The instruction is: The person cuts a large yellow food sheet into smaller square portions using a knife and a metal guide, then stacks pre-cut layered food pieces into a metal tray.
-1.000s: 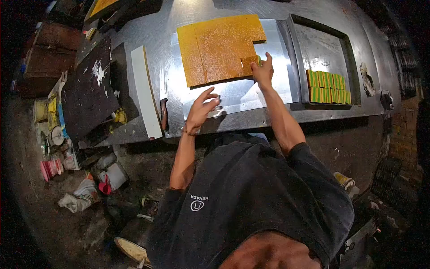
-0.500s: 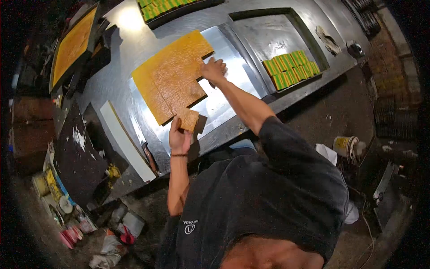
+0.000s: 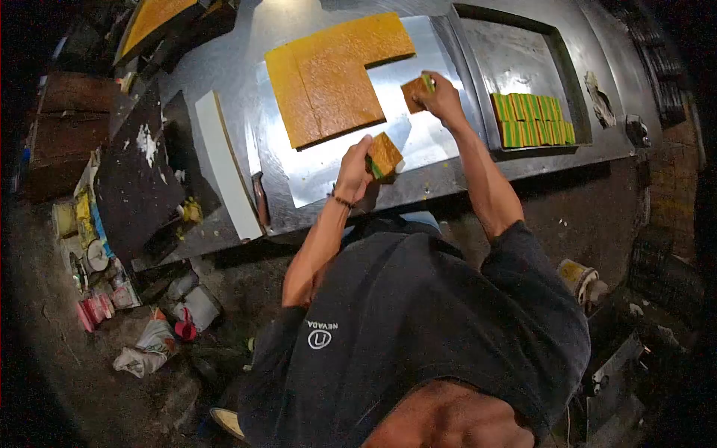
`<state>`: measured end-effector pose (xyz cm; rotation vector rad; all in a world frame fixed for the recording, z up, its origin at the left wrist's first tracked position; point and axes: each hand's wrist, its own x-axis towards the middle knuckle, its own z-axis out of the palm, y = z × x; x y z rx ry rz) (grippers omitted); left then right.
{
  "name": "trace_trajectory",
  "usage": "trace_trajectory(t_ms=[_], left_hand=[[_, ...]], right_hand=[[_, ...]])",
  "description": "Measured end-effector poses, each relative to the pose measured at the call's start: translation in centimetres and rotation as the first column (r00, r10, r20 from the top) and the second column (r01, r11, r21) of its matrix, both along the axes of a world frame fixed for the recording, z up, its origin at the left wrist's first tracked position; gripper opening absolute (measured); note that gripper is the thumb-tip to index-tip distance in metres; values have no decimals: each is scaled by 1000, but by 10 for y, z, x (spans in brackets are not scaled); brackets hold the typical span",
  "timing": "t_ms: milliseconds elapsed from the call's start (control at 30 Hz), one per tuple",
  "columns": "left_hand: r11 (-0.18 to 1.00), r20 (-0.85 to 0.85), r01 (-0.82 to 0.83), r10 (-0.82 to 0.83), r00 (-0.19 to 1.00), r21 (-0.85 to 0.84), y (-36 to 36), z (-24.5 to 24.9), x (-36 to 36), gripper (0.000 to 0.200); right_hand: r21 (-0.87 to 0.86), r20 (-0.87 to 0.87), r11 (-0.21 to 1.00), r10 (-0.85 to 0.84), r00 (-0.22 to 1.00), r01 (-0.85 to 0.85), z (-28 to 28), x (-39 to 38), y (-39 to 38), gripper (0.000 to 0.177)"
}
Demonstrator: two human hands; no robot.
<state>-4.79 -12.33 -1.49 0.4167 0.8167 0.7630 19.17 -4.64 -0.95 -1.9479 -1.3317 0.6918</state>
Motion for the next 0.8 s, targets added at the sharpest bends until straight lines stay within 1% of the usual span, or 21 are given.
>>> trace_trajectory(t_ms=[33, 67, 100, 133, 167, 200, 267, 300, 367, 400, 433, 467, 500, 533, 567, 600, 633, 700, 733, 767, 800], left_hand=[[999, -35, 34, -34, 999, -7, 3, -18, 6, 35], [1000, -120, 6, -9, 993, -20, 2, -6, 18, 38], [998, -139, 56, -53, 989, 16, 3, -4, 25, 41], [994, -141, 104, -97, 985, 41, 5, -12, 32, 45], [986, -143, 151, -139, 980, 75, 7, -18, 39, 49], [985, -140, 150, -138, 980, 81, 8, -13, 46, 49], [961, -408, 242, -170, 897, 133, 7, -3, 56, 57], [960, -408, 244, -170, 897, 136, 8, -9, 59, 57], [964, -297, 203, -145, 944, 174, 9, -27, 65, 64], [962, -297, 205, -146, 943, 178, 9, -17, 66, 64], [967, -375, 210, -143, 916, 146, 7, 0, 64, 64], [971, -450, 212, -139, 882, 114, 6, 13, 62, 64], [969, -452, 215, -138, 881, 123, 7, 10, 61, 64], [979, -401, 163, -103, 910, 120, 7, 2, 63, 63], [986, -345, 118, -72, 936, 115, 9, -6, 66, 62], [992, -256, 96, -70, 964, 88, 6, 10, 68, 59], [985, -288, 120, -81, 954, 120, 12, -22, 66, 57], [982, -311, 112, -60, 948, 154, 12, -16, 64, 52], [985, -338, 94, -41, 940, 142, 9, -4, 67, 52], [989, -367, 69, -17, 930, 129, 5, 9, 68, 64], [978, -426, 121, -39, 904, 167, 3, 11, 68, 64]], right_hand=[[-76, 86, 991, 117, 989, -111, 10, -1, -22, 60], [-93, 95, 984, 160, 983, -152, 10, -4, -41, 57], [-105, 102, 976, 203, 974, -193, 11, -9, -56, 55], [-99, 156, 978, 197, 968, -183, 9, -17, -67, 53], [-96, 57, 975, 208, 977, -202, 6, -20, -76, 50], [-117, 65, 966, 239, 969, -231, 7, -22, -79, 49], [-126, 51, 952, 286, 957, -278, 6, -23, -85, 48], [-123, 52, 953, 284, 957, -276, 5, -21, -84, 48], [-131, 65, 928, 358, 931, -348, 1, -14, -80, 51], [-134, 84, 904, 419, 904, -407, -1, -10, -76, 53], [-130, 85, 905, 417, 905, -405, 3, -10, -74, 53], [-178, 63, 906, 399, 915, -383, 6, -13, -71, 56], [-223, 45, 906, 379, 924, -360, 11, -15, -66, 58], [-256, -1, 884, 404, 915, -391, 23, -20, -62, 69], [-399, -6, 809, 469, 883, -432, 35, -23, -55, 79], [-394, 107, 774, 574, 812, -495, 33, -27, -53, 81], [-402, 218, 732, 660, 719, -550, 25, -28, -53, 83], [-316, 250, 809, 575, 779, -496, 8, -31, -60, 59], [-302, 214, 785, 609, 763, -541, 13, -27, -57, 57], [-374, 127, 778, 582, 803, -505, 19, -22, -52, 64], [-309, 67, 783, 584, 809, -539, 20, -10, -49, 63]])
